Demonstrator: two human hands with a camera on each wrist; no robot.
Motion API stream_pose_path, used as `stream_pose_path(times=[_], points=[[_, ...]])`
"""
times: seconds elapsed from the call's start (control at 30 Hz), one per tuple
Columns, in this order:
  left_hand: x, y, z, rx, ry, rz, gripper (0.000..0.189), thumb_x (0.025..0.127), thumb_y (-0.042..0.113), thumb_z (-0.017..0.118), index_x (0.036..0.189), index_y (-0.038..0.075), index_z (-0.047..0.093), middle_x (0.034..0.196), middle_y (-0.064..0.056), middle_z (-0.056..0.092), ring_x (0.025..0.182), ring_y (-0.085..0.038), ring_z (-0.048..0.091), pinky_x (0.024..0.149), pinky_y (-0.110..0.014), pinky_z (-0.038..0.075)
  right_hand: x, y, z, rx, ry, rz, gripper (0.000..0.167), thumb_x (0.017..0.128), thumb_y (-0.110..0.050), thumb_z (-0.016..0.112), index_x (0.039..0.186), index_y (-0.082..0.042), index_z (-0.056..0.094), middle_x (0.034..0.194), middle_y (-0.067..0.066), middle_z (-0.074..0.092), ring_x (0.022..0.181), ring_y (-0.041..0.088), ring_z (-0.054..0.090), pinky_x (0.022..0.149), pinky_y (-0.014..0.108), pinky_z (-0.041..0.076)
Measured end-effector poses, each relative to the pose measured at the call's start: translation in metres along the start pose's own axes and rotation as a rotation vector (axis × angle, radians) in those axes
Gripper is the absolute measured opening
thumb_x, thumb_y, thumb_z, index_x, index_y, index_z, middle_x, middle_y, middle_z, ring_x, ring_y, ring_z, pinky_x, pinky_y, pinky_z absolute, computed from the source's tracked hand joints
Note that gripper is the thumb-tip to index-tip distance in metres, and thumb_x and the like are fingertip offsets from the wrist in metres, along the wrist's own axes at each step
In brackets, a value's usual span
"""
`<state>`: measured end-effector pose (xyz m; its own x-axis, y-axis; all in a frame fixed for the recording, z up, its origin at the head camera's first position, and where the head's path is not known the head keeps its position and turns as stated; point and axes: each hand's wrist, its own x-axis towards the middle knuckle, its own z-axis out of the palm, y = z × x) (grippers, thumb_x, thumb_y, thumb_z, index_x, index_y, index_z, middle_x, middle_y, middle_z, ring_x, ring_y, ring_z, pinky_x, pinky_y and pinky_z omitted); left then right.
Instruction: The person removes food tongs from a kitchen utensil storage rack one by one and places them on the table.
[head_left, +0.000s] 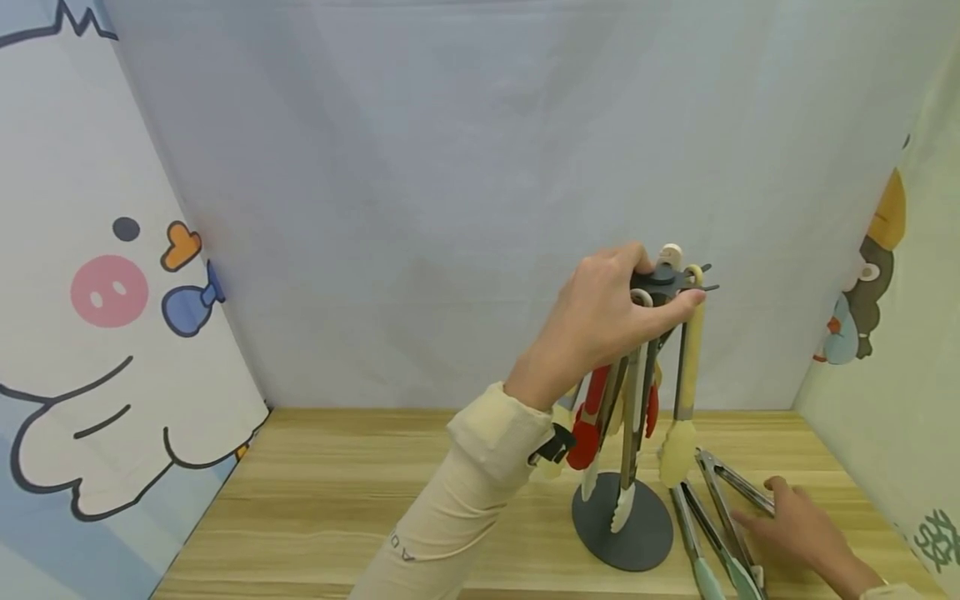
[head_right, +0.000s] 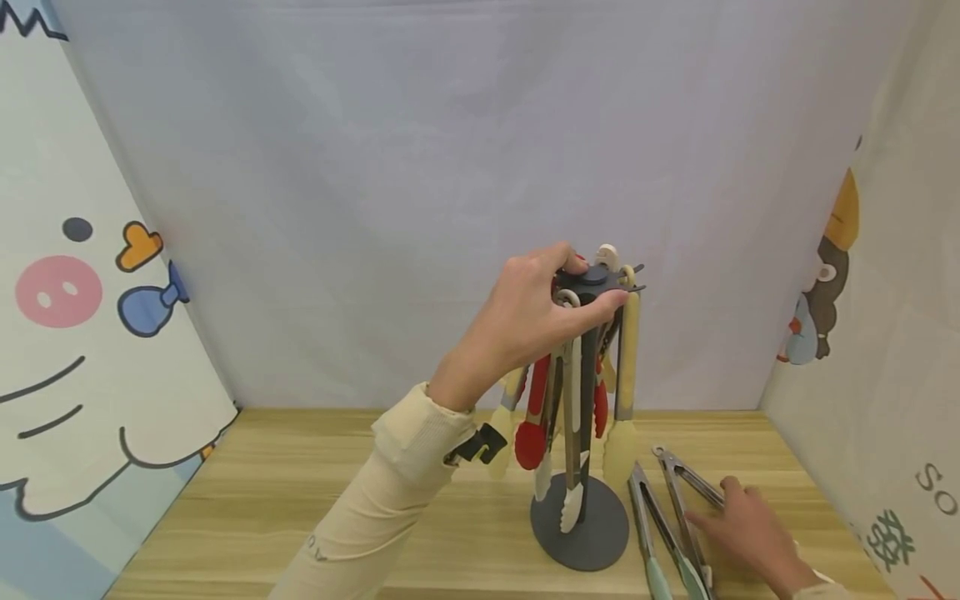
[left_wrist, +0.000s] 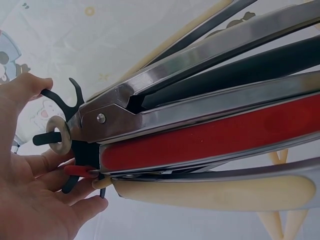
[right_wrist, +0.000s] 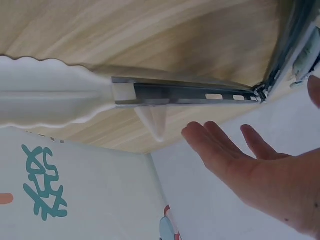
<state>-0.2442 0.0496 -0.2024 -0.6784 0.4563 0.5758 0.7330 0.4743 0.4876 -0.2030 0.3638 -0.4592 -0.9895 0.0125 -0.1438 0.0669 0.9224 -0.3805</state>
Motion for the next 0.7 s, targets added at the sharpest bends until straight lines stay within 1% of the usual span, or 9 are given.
stream_pose_path(times=[0.13,0.27,0.33,0.53,0.7], points=[[0.001,0.001,0.000,0.004,-0.007,-0.005,0.034,0.086,0.044,0.064,0.089,0.012,0.052,0.085,0.004,0.054,0.072,-0.009,0.050,0.055,-0.016,0.042,-0.001,-0.006,-0.007,0.048,0.100,-0.057,0.077,0.088,-0.044,0.062,0.117,0.023,0.040,0.102,0.040,0.052,0.087,0.048,0.057,0.067,0.052,0.048],[0.001,0.001,0.000,-0.007,-0.012,-0.004,0.033,0.087,0.043,0.064,0.089,0.012,0.052,0.087,0.003,0.055,0.070,-0.007,0.052,0.054,-0.016,0.043,-0.003,-0.014,-0.012,0.093,0.187,-0.102,0.064,0.090,-0.035,0.062,0.116,0.021,0.045,0.105,0.040,0.054,0.089,0.050,0.056,0.067,0.053,0.049],[0.001,0.001,0.000,-0.020,-0.014,-0.001,0.032,0.087,0.042,0.065,0.089,0.012,0.052,0.089,0.003,0.056,0.070,-0.007,0.052,0.054,-0.016,0.043,-0.004,-0.017,-0.013,0.111,0.222,-0.112,0.061,0.091,-0.034,0.061,0.116,0.019,0.047,0.109,0.040,0.054,0.091,0.051,0.057,0.069,0.053,0.049],[0.001,0.000,-0.001,-0.056,-0.025,0.007,0.030,0.087,0.040,0.064,0.090,0.012,0.052,0.090,0.003,0.055,0.071,-0.007,0.053,0.055,-0.016,0.044,-0.008,-0.026,-0.019,0.190,0.273,-0.142,0.056,0.093,-0.034,0.060,0.120,0.014,0.048,0.111,0.039,0.054,0.094,0.051,0.058,0.072,0.053,0.050],[0.001,-0.002,-0.002,-0.073,-0.031,0.014,0.028,0.087,0.038,0.064,0.092,0.012,0.052,0.088,0.003,0.054,0.070,-0.007,0.054,0.055,-0.017,0.045,-0.010,-0.039,-0.024,0.234,0.325,-0.162,0.054,0.094,-0.035,0.058,0.121,0.011,0.049,0.112,0.037,0.056,0.096,0.049,0.059,0.074,0.053,0.050]])
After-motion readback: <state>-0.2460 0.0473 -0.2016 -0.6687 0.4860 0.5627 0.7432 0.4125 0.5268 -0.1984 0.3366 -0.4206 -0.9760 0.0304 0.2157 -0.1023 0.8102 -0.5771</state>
